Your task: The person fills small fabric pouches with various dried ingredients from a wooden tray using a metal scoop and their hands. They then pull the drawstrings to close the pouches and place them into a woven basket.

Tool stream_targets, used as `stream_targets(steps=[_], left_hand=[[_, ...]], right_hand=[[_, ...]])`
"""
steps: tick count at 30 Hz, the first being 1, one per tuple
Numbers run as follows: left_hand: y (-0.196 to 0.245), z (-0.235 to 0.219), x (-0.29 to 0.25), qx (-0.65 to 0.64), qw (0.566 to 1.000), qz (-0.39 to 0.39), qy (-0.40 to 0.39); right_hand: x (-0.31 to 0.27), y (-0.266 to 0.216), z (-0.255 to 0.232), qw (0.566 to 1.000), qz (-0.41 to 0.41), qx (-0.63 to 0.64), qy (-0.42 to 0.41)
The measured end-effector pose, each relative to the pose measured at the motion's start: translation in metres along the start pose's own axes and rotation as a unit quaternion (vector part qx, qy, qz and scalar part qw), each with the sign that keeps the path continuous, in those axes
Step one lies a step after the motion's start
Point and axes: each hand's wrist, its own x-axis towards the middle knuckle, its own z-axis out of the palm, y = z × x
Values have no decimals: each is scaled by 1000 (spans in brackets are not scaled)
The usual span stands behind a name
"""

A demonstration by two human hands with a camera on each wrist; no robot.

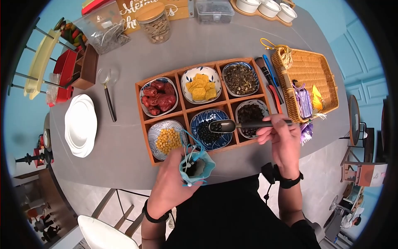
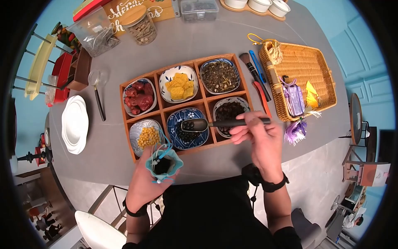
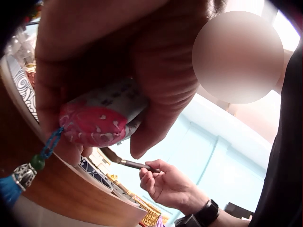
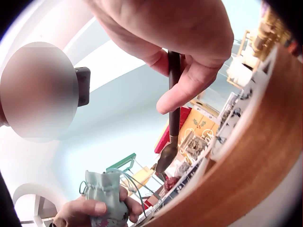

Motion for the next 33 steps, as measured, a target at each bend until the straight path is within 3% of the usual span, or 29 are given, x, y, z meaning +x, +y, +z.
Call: stream_targets(steps=[5,7,9,11,13,14,17,18,21,25,27,30,33], left_hand=[[2,1,4,-13,999,-29,-3],[2,3,7,8,1000,3,2],[6,4,10,-15,999,-25,-12],[8,3,11,-37,998,-53,-26],[8,2,10,-47,997,-61,-31],[5,2,9,-47,996,-62,-29],[3,3,8,-52,998,5,-23],[9,1,9,-12,999,19,-43],[15,2,13,29,996,41,-73],[21,-2,19,83,989,54,-109],[20,0,21,92,986,55,-124],[18,1,21,93,986,70,-122],[21,1,26,104,983,84,-126]], right_hand=[[-17,-41,5,995,-90,-47,-20],[-30,-54,11,984,-134,-82,-84],[-40,-62,21,968,-146,-109,-171],[-35,-67,21,913,-223,-212,-269],[-29,-61,13,921,-263,-153,-244],[-33,-54,13,962,-215,-65,-158],[-16,-47,10,966,-167,-152,-124],[-13,-39,11,954,-169,-202,-146],[-10,-30,19,859,-277,-399,-162],[-11,-18,18,868,-261,-391,-161],[-10,-12,14,919,-174,-314,-165],[0,-16,12,957,-140,-218,-131],[19,-13,9,926,-155,-277,-203]])
